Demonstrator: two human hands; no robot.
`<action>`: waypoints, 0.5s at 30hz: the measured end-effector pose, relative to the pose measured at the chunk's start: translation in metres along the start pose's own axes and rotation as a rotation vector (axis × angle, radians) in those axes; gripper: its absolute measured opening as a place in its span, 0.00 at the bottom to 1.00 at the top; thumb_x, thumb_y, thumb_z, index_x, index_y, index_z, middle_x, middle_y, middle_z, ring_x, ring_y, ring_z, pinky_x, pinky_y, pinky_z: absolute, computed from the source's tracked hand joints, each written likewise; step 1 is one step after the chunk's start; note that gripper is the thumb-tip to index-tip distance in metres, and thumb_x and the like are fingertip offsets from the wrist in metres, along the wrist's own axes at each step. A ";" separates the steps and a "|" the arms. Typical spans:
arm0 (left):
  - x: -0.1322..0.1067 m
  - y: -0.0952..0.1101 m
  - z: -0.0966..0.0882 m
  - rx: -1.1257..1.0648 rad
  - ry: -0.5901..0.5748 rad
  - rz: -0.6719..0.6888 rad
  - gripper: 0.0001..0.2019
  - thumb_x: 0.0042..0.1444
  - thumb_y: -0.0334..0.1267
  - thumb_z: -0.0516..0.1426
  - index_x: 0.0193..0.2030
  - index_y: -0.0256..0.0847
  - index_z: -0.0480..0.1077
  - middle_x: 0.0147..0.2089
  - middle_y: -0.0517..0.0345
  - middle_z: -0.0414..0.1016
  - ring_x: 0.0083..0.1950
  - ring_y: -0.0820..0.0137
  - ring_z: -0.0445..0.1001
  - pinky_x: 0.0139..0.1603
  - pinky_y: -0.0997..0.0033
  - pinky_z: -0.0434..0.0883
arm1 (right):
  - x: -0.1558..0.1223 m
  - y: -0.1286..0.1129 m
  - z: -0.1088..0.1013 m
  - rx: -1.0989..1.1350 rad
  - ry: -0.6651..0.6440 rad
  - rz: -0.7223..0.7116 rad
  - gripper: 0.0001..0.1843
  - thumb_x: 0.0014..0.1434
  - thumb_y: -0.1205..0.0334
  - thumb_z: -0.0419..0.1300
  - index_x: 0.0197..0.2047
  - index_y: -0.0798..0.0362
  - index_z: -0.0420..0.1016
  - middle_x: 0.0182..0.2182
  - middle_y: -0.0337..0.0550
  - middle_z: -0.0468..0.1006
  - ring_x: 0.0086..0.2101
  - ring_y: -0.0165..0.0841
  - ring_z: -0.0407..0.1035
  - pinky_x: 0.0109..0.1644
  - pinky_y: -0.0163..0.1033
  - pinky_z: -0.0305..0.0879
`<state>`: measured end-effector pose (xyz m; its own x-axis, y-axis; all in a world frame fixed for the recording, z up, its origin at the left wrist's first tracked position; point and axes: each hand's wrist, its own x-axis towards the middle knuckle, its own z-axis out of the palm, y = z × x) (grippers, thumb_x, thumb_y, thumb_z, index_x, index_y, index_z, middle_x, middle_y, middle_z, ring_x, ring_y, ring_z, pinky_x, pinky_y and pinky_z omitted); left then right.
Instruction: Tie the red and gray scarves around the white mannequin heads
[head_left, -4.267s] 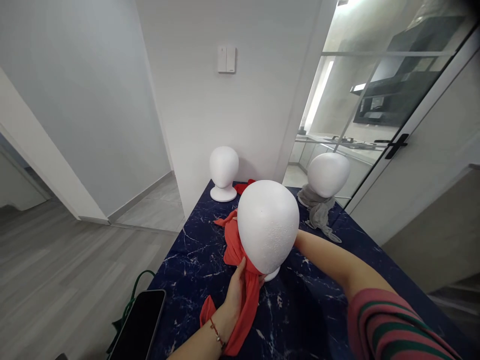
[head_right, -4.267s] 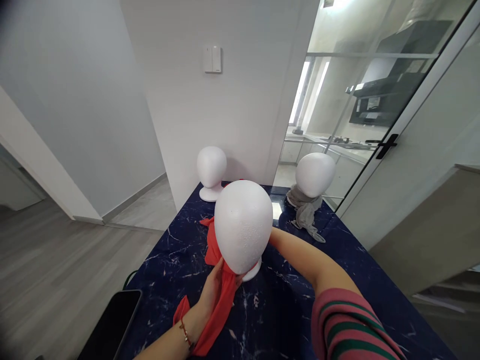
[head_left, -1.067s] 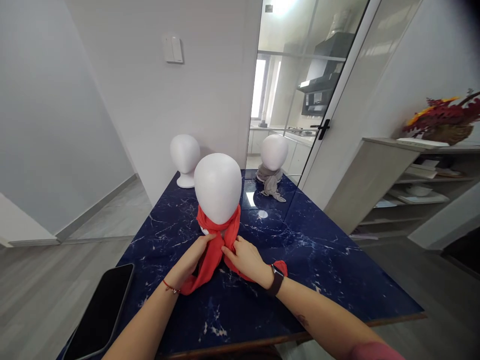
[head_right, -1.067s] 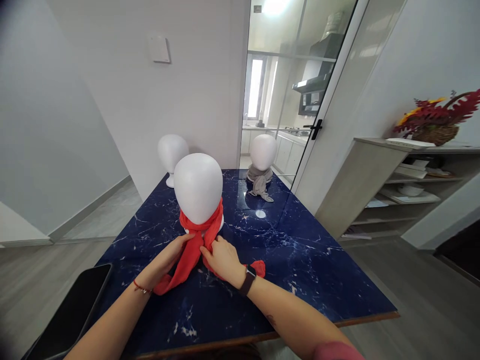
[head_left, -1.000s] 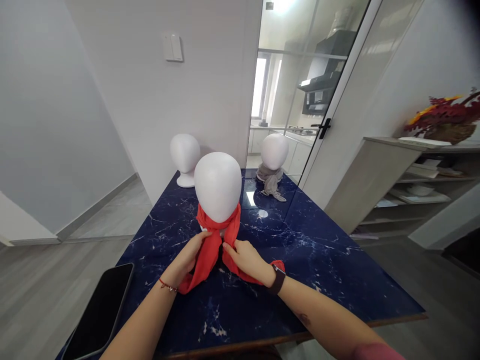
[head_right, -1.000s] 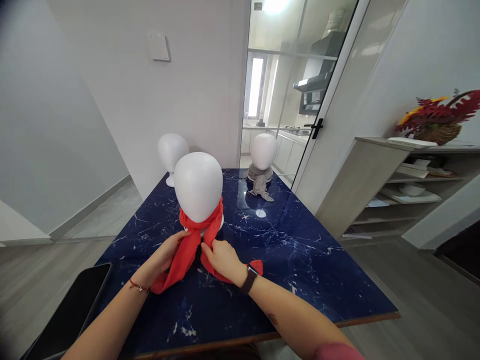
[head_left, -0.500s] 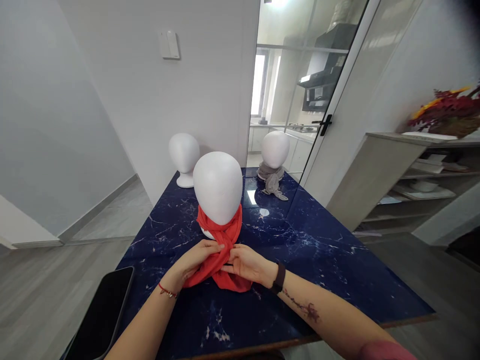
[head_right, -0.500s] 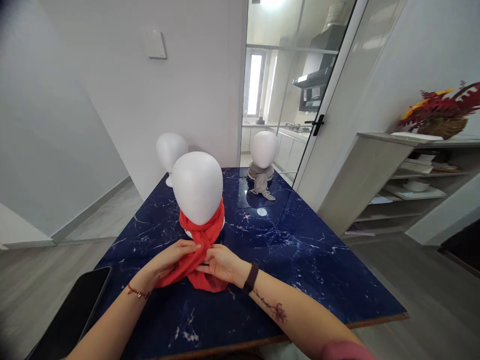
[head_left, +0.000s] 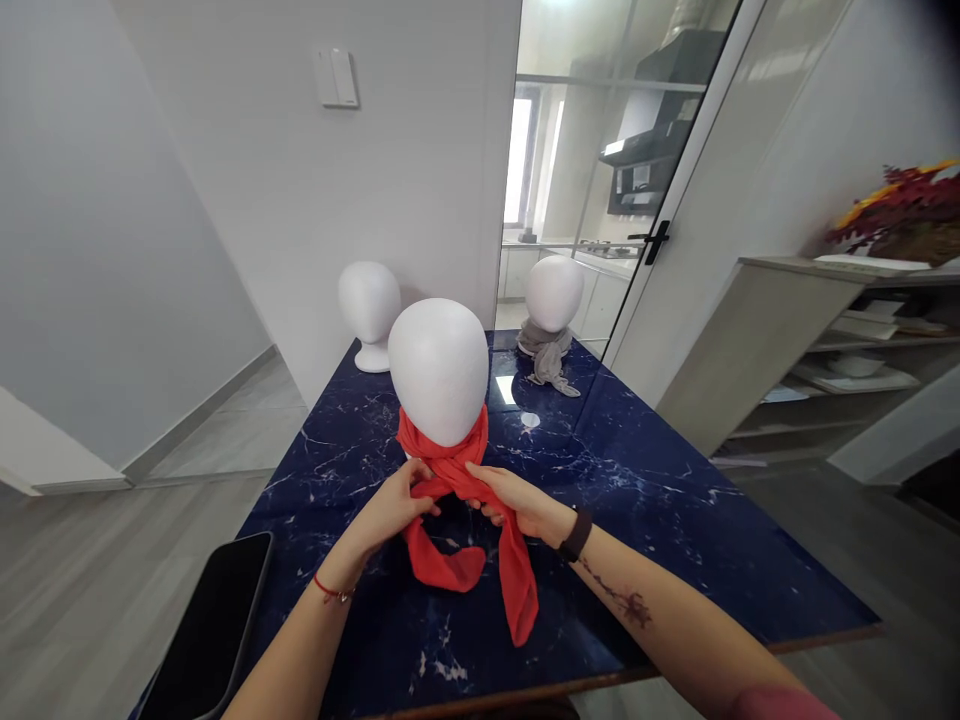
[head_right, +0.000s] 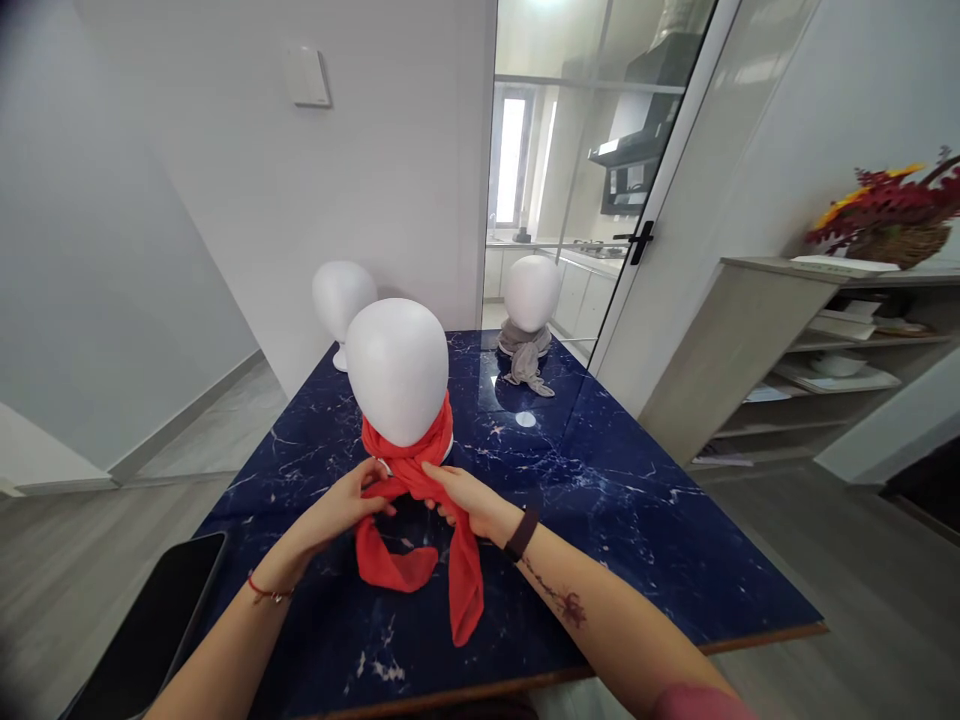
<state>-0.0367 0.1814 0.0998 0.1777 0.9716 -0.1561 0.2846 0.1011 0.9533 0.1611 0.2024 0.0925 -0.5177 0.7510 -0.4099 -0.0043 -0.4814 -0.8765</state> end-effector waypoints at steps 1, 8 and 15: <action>-0.002 0.001 -0.003 0.054 0.018 -0.010 0.13 0.42 0.31 0.59 0.36 0.41 0.61 0.25 0.64 0.72 0.22 0.72 0.71 0.23 0.76 0.62 | 0.002 0.001 -0.001 0.007 0.013 -0.002 0.19 0.56 0.46 0.57 0.34 0.56 0.71 0.19 0.34 0.65 0.15 0.19 0.47 0.17 0.28 0.37; -0.019 0.031 -0.012 -0.258 -0.183 0.024 0.13 0.52 0.45 0.57 0.39 0.40 0.65 0.30 0.57 0.75 0.27 0.70 0.73 0.30 0.72 0.68 | 0.012 0.012 0.000 0.061 0.027 -0.105 0.16 0.48 0.62 0.62 0.42 0.53 0.70 0.27 0.37 0.73 0.17 0.18 0.52 0.17 0.27 0.36; -0.010 0.023 -0.005 0.004 0.021 0.386 0.22 0.51 0.28 0.49 0.53 0.43 0.67 0.47 0.55 0.73 0.49 0.66 0.70 0.53 0.66 0.64 | 0.014 0.014 0.003 0.265 -0.015 -0.110 0.18 0.44 0.66 0.62 0.42 0.53 0.68 0.23 0.33 0.70 0.16 0.17 0.51 0.18 0.26 0.38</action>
<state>-0.0370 0.1751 0.1251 0.2528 0.9422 0.2197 0.2043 -0.2739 0.9398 0.1515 0.2050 0.0749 -0.5147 0.7993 -0.3102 -0.2833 -0.5000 -0.8184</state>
